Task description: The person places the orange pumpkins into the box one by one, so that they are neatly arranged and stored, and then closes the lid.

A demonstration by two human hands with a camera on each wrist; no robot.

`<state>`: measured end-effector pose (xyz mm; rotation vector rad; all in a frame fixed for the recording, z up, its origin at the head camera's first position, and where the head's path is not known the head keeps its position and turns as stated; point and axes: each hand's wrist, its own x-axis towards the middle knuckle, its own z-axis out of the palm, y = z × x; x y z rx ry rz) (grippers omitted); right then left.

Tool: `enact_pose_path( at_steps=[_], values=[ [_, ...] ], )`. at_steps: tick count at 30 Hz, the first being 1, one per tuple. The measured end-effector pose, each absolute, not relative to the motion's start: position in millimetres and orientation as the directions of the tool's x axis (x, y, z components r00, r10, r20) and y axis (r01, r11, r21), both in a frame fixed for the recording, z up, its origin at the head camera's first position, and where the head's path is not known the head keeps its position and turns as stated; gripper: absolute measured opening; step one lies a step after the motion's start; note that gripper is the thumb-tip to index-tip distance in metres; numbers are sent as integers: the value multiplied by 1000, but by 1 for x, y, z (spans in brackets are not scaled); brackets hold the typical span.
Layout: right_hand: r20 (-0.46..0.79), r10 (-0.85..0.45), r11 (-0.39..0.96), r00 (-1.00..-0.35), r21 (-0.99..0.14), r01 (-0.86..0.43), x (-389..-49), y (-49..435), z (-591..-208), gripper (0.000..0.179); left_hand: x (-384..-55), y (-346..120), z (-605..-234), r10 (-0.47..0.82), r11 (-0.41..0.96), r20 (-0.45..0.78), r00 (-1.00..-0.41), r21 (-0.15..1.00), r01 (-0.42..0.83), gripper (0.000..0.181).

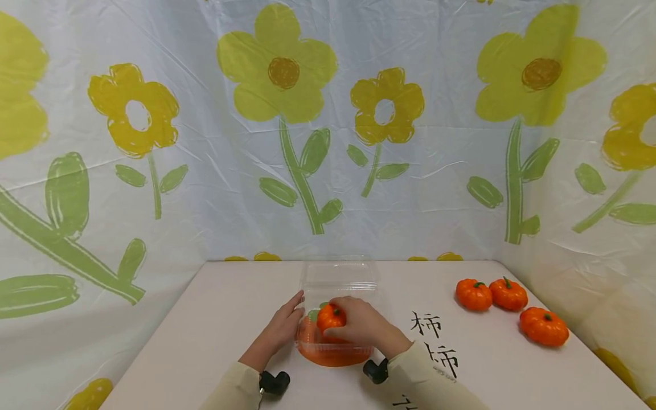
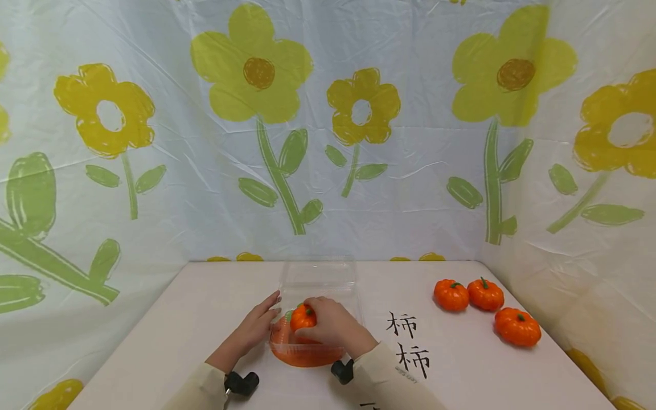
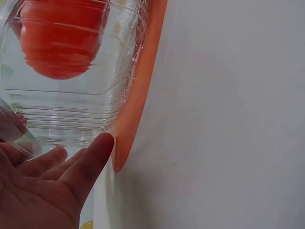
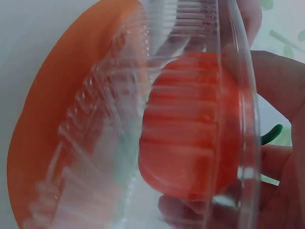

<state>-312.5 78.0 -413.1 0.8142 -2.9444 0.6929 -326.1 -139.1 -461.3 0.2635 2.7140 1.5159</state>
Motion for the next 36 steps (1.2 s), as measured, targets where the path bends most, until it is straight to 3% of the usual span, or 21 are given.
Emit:
enact_pose_path(
  at_steps=[12, 25, 36],
  values=[
    [93, -492, 759, -865, -441, -479, -311, 66, -417, 66, -327, -140, -460, 171, 518, 85, -982, 839, 163, 52],
    [128, -540, 744, -832, -389, -543, -311, 62, -420, 66, -329, -141, -462, 171, 524, 85, -982, 836, 164, 52],
    [105, -533, 734, -840, -437, -521, -312, 62, -423, 66, -329, -141, -465, 169, 519, 82, -982, 840, 159, 52]
  ],
)
